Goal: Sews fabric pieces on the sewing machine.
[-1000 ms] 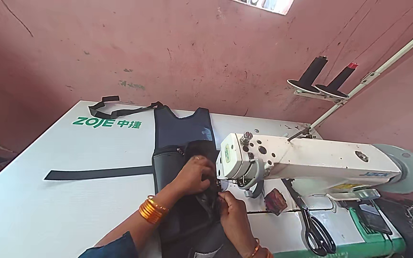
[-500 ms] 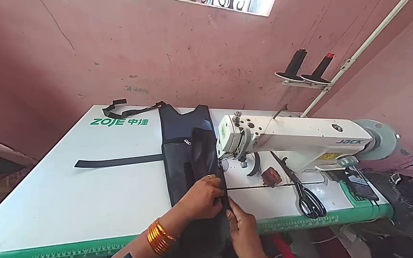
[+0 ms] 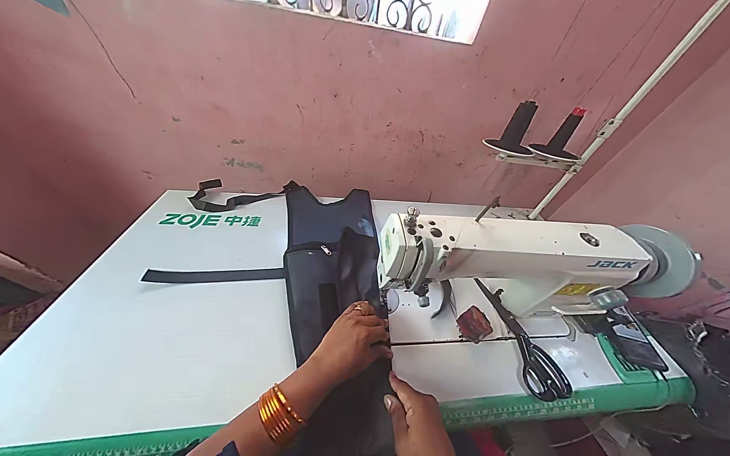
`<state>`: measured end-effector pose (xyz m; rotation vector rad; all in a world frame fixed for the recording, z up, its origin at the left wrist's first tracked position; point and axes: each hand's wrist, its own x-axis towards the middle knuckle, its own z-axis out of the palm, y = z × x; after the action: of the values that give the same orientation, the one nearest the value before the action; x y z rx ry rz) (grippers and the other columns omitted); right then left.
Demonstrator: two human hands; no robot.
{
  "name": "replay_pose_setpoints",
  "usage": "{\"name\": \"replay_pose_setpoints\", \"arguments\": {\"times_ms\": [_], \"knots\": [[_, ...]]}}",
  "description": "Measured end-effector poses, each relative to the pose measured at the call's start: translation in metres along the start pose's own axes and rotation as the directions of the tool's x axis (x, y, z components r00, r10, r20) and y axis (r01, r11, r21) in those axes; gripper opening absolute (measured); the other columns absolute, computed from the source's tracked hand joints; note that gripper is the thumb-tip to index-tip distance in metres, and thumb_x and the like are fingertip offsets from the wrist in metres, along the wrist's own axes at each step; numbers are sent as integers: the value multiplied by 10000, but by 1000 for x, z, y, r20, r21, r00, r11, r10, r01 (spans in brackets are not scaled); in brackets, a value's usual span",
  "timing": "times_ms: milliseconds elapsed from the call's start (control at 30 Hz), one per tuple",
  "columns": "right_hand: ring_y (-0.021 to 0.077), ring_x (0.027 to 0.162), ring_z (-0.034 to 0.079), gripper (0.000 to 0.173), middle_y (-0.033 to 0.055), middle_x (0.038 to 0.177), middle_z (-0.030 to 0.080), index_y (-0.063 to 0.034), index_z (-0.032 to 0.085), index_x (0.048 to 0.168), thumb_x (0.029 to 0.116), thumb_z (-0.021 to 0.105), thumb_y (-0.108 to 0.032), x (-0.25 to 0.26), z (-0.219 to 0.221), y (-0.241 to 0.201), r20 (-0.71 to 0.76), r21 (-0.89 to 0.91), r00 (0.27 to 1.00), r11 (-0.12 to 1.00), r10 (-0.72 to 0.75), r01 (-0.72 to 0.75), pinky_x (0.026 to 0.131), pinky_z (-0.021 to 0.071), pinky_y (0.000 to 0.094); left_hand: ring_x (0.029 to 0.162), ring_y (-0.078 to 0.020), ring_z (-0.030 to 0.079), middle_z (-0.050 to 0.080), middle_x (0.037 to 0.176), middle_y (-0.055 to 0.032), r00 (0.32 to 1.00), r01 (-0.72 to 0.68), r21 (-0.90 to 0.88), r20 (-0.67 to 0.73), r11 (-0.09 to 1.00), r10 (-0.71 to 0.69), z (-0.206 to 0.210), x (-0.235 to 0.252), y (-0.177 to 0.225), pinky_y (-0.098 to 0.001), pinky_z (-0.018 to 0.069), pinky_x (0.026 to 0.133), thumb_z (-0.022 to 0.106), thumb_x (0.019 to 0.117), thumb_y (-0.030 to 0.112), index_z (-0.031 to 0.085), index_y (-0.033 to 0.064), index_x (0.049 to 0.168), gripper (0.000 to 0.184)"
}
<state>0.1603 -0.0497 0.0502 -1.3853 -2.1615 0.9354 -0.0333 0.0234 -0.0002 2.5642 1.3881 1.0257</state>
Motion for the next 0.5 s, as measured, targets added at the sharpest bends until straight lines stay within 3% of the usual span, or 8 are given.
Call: {"name": "replay_pose_setpoints", "arguments": {"times_ms": [100,167,233,333,400,467,500], "knots": [[409,929,746,321,292,1026,737,152,658,1233,962,546,20,20,0,4,-56,-53,998,998,-27,24,869,582,503,1110,-242,689,757,1059,-46,1000,27,-12,10,1000,-27,-1,15,-14,-450,455,1111,724,919,383,797,128,908,266],[401,927,746,311,277,1013,743,137,672,1223,963,540,29,35,-2,5,-57,-70,998,997,-26,22,871,581,513,1086,-289,670,726,1026,-103,995,86,-39,48,996,-84,-4,26,-22,-480,451,1093,743,910,376,789,91,916,288],[368,823,744,300,241,905,744,123,702,1173,929,544,51,51,0,11,-110,-96,991,993,-74,64,785,592,498,1065,-313,658,704,989,-131,986,156,-48,71,987,-153,-6,36,-30,-481,442,1090,761,895,372,744,44,878,329],[324,734,735,274,201,831,740,99,733,1108,905,554,54,73,1,18,-175,-139,976,984,-132,108,703,597,468,1128,-336,652,709,1048,-158,972,225,-52,78,973,-221,-9,50,-42,-494,413,1131,787,870,389,732,-4,905,399],[313,705,730,239,186,790,727,82,739,1053,902,558,39,86,1,20,-180,-150,972,981,-147,121,672,593,463,1238,-346,605,691,1174,-176,957,265,-42,132,963,-257,-14,58,-50,-502,337,1191,822,805,479,715,-31,1039,571],[294,678,716,190,166,745,704,59,730,978,904,562,15,97,1,21,-174,-148,972,980,-157,132,647,582,445,1411,-368,466,595,1394,-196,920,297,23,262,955,-293,-22,67,-58,-529,201,1251,812,729,638,635,-33,1273,882],[287,676,712,177,159,737,698,55,723,964,915,561,4,102,0,21,-164,-140,975,982,-152,130,646,580,439,1454,-384,408,545,1453,-209,904,299,52,303,953,-300,-23,71,-62,-552,148,1260,800,705,687,593,-35,1332,979]]}}
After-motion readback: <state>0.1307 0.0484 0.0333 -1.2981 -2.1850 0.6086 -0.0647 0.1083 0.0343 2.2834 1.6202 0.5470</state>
